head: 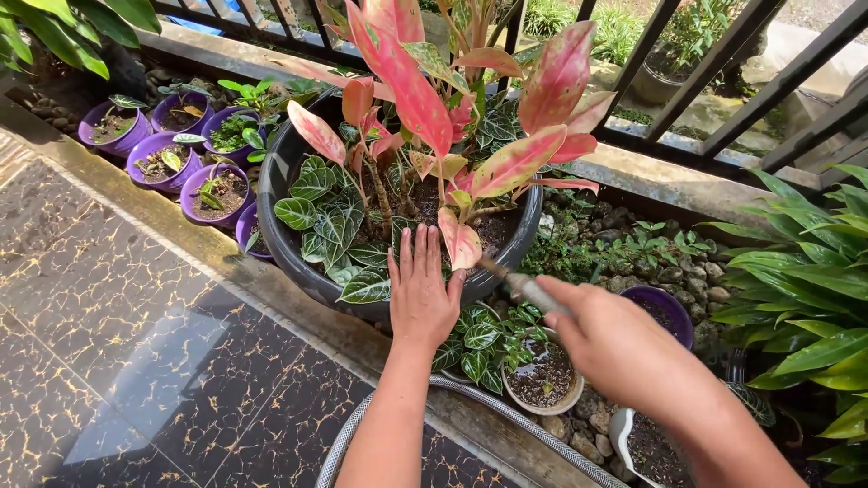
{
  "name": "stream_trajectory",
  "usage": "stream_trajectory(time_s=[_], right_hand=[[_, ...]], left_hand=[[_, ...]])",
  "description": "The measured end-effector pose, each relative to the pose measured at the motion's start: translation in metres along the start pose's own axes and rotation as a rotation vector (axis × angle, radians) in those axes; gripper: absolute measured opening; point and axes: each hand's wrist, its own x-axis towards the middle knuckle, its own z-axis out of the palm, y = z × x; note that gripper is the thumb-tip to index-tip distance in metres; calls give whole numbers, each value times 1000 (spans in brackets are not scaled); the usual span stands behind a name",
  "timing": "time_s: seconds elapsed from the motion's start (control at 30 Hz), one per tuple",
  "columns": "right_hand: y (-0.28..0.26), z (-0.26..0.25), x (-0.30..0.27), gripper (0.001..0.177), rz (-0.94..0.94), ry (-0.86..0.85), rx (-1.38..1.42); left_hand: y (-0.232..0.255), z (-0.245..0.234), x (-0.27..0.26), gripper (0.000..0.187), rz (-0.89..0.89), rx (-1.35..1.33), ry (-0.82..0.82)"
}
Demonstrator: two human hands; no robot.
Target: The person waters multiple potted plants on a balcony using a hose. They systematically move from one pot to another, watering both the soil and the leaves of various plant types.
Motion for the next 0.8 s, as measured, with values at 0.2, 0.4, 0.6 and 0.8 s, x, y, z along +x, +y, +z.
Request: stream_trajectory(time_s=[0.2, 0.4, 0.6, 0.8], right_hand=[[11, -13, -19, 57, -182, 331, -70], [-18, -11, -41, 55, -197, 204, -170], [-44, 30, -39, 54, -339, 212, -175], [-81, 58, -54, 52, -409, 261, -216]], left_hand=[[6, -26, 0, 79, -87, -230, -207], [1, -46, -23, 72, -94, -377, -247], [-5, -92, -25, 71, -186, -309, -281], [-37, -79, -14, 68, -359, -276, -368]])
